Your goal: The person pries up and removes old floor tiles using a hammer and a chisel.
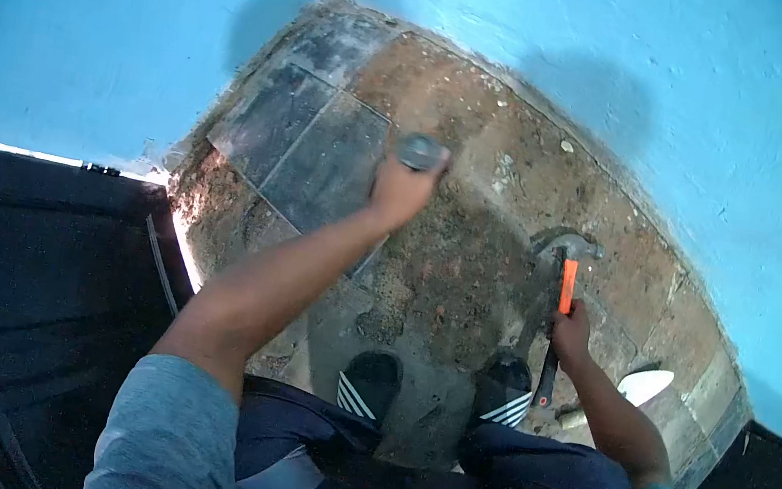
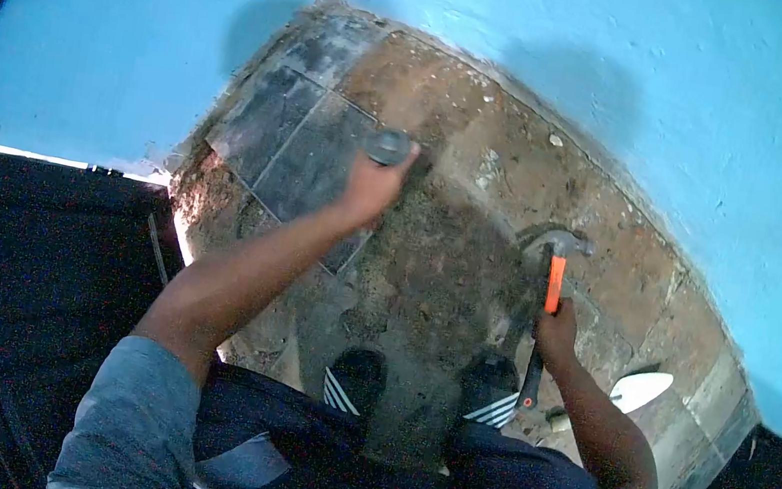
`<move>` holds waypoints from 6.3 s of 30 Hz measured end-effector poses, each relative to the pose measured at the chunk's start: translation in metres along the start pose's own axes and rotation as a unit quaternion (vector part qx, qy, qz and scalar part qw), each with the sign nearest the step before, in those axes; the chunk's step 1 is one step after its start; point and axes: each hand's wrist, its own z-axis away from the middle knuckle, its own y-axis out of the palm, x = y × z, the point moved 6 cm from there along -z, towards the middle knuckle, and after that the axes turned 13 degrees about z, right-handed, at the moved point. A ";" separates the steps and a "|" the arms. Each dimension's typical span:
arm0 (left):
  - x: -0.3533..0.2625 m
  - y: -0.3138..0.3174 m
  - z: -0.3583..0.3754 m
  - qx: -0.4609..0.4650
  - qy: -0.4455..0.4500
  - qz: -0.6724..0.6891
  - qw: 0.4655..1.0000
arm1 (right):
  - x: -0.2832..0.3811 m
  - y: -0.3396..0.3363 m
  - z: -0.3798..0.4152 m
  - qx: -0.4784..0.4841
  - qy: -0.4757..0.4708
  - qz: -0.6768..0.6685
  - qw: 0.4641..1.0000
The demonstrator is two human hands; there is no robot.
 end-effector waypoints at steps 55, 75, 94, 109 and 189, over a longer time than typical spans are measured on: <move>0.043 0.036 -0.036 0.228 -0.060 -0.046 0.971 | 0.046 -0.011 0.007 0.031 -0.036 -0.075 0.996; 0.050 0.061 -0.031 0.278 -0.023 -0.102 0.955 | 0.276 -0.103 0.026 0.003 -0.326 -0.209 0.922; 0.016 0.057 -0.018 0.233 -0.024 -0.187 0.954 | 0.268 -0.097 -0.022 -0.184 -0.258 0.007 0.948; 0.026 0.064 -0.009 0.225 0.000 -0.167 0.960 | 0.163 -0.064 -0.051 -0.032 -0.132 0.109 0.985; 0.014 0.094 0.027 0.156 -0.013 -0.299 0.941 | 0.169 -0.120 -0.040 -0.176 -0.174 -0.224 0.943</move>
